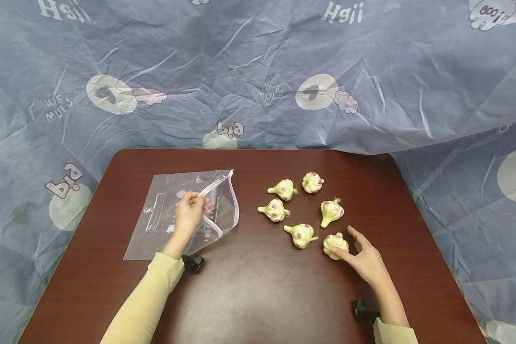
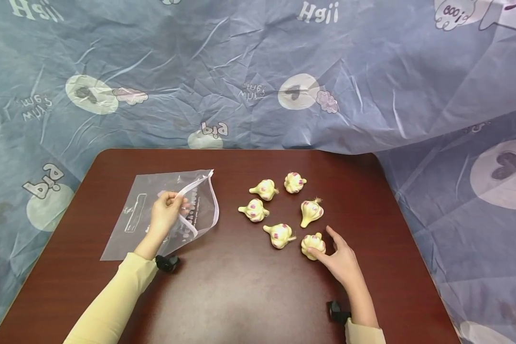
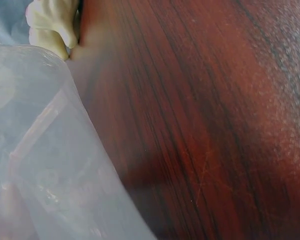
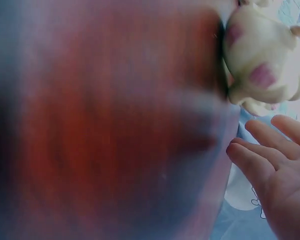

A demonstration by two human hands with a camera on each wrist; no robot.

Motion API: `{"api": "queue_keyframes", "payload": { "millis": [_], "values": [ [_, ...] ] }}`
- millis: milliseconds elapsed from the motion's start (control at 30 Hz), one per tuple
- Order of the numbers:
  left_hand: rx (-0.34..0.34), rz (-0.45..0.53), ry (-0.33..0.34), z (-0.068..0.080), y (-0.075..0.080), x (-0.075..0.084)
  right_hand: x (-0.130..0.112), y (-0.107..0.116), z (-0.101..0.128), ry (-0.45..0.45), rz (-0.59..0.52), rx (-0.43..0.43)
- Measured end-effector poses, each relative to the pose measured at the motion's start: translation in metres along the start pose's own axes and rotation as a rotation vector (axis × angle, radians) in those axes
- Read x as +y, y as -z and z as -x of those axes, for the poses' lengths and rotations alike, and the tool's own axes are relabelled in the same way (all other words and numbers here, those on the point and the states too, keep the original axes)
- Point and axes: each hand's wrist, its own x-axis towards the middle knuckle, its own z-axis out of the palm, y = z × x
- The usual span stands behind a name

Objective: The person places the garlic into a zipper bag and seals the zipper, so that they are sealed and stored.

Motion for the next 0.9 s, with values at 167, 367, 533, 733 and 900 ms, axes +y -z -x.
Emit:
{"api": "queue_keyframes", "payload": {
  "millis": [167, 367, 533, 733, 900],
  "values": [
    [0.003, 0.010, 0.005, -0.001, 0.001, 0.000, 0.002, -0.009, 0.001, 0.005, -0.011, -0.009],
    [0.001, 0.008, 0.002, -0.004, 0.001, -0.001, 0.002, -0.014, 0.001, 0.050, 0.022, 0.015],
    [-0.001, 0.011, 0.005, -0.004, 0.000, 0.001, 0.001, -0.015, 0.001, 0.100, 0.059, 0.043],
    [-0.008, 0.007, 0.021, -0.004, 0.000, 0.001, -0.001, -0.016, 0.002, 0.115, 0.103, 0.088],
    [-0.008, -0.007, 0.024, -0.003, 0.001, 0.000, -0.002, -0.016, 0.005, 0.122, 0.128, 0.122]
  ]
}}
